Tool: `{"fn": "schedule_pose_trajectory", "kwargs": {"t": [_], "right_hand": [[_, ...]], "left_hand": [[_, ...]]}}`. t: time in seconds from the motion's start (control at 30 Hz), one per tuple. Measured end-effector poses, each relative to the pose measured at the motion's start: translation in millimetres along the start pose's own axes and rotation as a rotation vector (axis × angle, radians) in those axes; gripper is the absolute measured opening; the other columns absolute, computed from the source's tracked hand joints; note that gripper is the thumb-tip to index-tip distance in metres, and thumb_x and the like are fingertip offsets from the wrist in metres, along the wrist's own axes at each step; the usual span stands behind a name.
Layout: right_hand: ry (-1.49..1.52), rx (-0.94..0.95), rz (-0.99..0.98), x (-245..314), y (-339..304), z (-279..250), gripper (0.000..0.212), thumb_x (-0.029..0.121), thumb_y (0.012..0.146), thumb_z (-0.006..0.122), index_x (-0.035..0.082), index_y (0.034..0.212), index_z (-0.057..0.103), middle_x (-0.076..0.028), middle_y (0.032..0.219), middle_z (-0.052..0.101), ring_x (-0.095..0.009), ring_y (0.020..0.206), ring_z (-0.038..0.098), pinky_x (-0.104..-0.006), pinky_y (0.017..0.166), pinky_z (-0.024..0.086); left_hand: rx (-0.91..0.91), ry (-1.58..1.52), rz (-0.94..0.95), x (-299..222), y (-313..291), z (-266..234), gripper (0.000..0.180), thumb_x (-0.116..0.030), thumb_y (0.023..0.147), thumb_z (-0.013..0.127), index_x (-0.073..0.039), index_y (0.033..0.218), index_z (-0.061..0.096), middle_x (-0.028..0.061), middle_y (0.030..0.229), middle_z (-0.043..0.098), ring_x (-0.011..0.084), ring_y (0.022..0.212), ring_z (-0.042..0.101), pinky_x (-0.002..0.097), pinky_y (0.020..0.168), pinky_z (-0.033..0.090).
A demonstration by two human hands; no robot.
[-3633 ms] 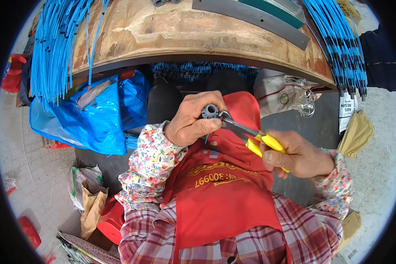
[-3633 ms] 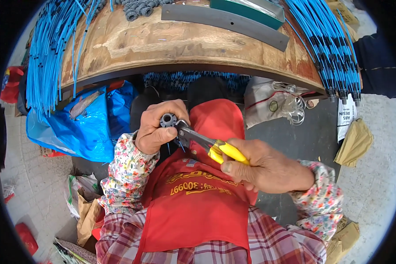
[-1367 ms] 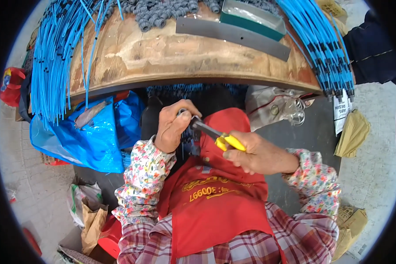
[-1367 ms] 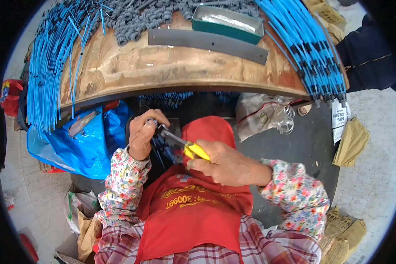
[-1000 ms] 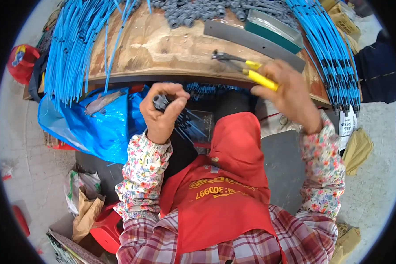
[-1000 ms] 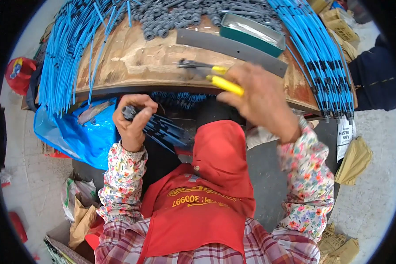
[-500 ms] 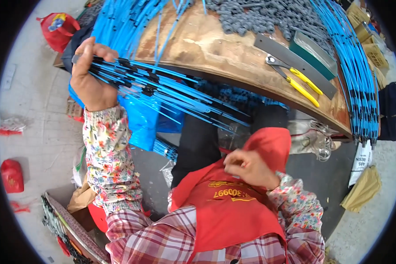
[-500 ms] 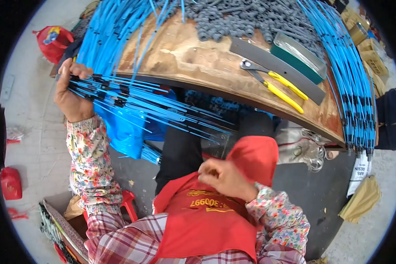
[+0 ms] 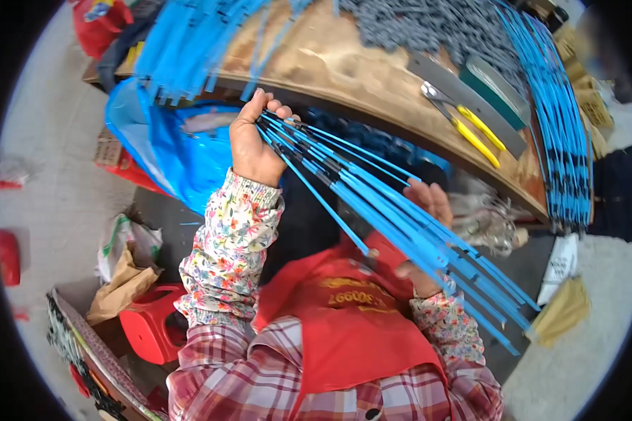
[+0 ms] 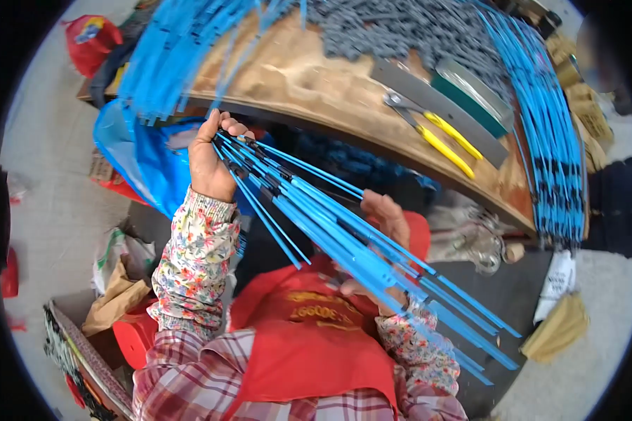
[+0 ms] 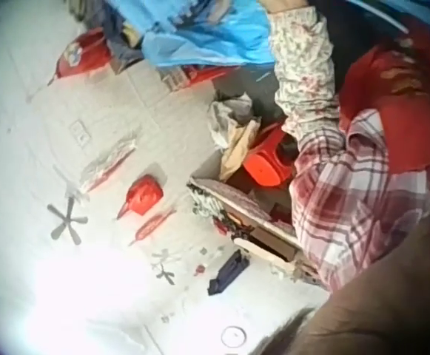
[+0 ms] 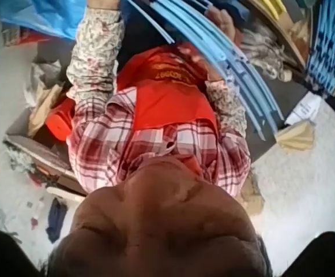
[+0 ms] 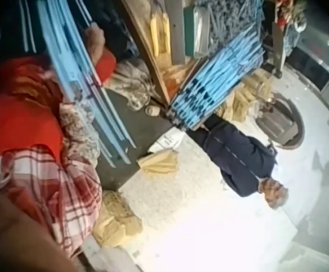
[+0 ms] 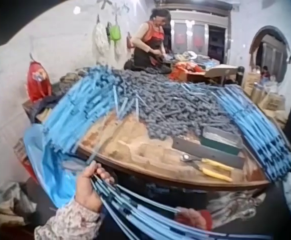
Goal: Connect individual blue wires into a circular multi-pin connector at a factory assembly station.
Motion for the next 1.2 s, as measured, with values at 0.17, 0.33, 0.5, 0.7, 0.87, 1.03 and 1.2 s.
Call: {"fn": "schedule_pose_trajectory", "kwargs": {"t": [0.17,0.33,0.5,0.7,0.87,1.03,1.2], "right_hand": [[0.005,-0.156,-0.041,41,-1,-40,0.084,0.031,0.062,0.085,0.002,0.129,0.043,-0.020,0.127,0.049,-0.030,0.123,0.044,-0.0442,0.103,0.036],[0.059,-0.307,0.039,60,-1,-72,0.051,0.016,0.070,0.081,0.001,0.111,0.054,-0.015,0.110,0.058,-0.022,0.102,0.057,-0.0321,0.087,0.047],[-0.208,-0.472,0.270,46,-5,-87,0.032,0.008,0.071,0.078,0.001,0.096,0.060,-0.007,0.085,0.063,-0.012,0.078,0.060,-0.0259,0.070,0.049],[-0.298,-0.331,0.432,8,3,-41,0.021,0.006,0.073,0.076,0.001,0.087,0.061,-0.001,0.072,0.061,-0.005,0.066,0.056,-0.0206,0.059,0.046],[-0.461,-0.187,0.465,-17,10,-23,0.036,0.017,0.071,0.079,-0.002,0.094,0.059,-0.002,0.071,0.061,-0.007,0.065,0.058,-0.0225,0.056,0.046],[-0.621,-0.069,0.490,-17,23,-16,0.051,0.026,0.069,0.080,-0.004,0.102,0.056,-0.004,0.070,0.060,-0.011,0.062,0.059,-0.0257,0.056,0.046],[-0.601,-0.055,0.534,-27,18,-17,0.057,0.029,0.069,0.080,-0.005,0.107,0.054,-0.006,0.072,0.062,-0.013,0.062,0.060,-0.0275,0.056,0.047]], "left_hand": [[-0.209,0.043,-0.134,85,-12,-42,0.025,-0.031,0.091,0.058,-0.006,0.090,0.054,0.0069,0.078,0.060,0.0235,0.076,0.061,0.0429,0.079,0.048],[-0.002,0.088,-0.584,158,-76,-11,0.045,-0.042,0.090,0.056,-0.001,0.109,0.050,0.0153,0.100,0.063,0.0288,0.090,0.062,0.0424,0.083,0.049],[0.238,0.782,-0.849,172,-144,-45,0.050,-0.031,0.083,0.069,0.001,0.116,0.048,0.0168,0.108,0.060,0.0295,0.103,0.057,0.0403,0.087,0.047],[0.483,1.388,0.228,143,-126,33,0.076,-0.021,0.062,0.085,0.002,0.121,0.044,0.0144,0.110,0.054,0.0227,0.101,0.056,0.0316,0.086,0.046],[0.312,1.151,0.127,159,-108,12,0.081,-0.020,0.060,0.087,0.003,0.122,0.040,0.0107,0.097,0.057,0.0187,0.090,0.057,0.0305,0.081,0.047],[0.249,1.047,0.005,162,-91,-6,0.076,-0.024,0.066,0.084,0.002,0.122,0.040,0.0079,0.094,0.058,0.0136,0.083,0.057,0.0274,0.077,0.047],[0.231,0.823,-0.146,166,-88,-30,0.051,-0.030,0.078,0.075,0.002,0.109,0.050,0.0040,0.088,0.058,0.0081,0.076,0.055,0.0230,0.070,0.046]]}}
Point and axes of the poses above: each hand's wrist, its own y-axis towards the middle knuckle, its own z-axis out of the palm, x = y × z, the point moved 8 cm from there along y, towards the middle knuckle
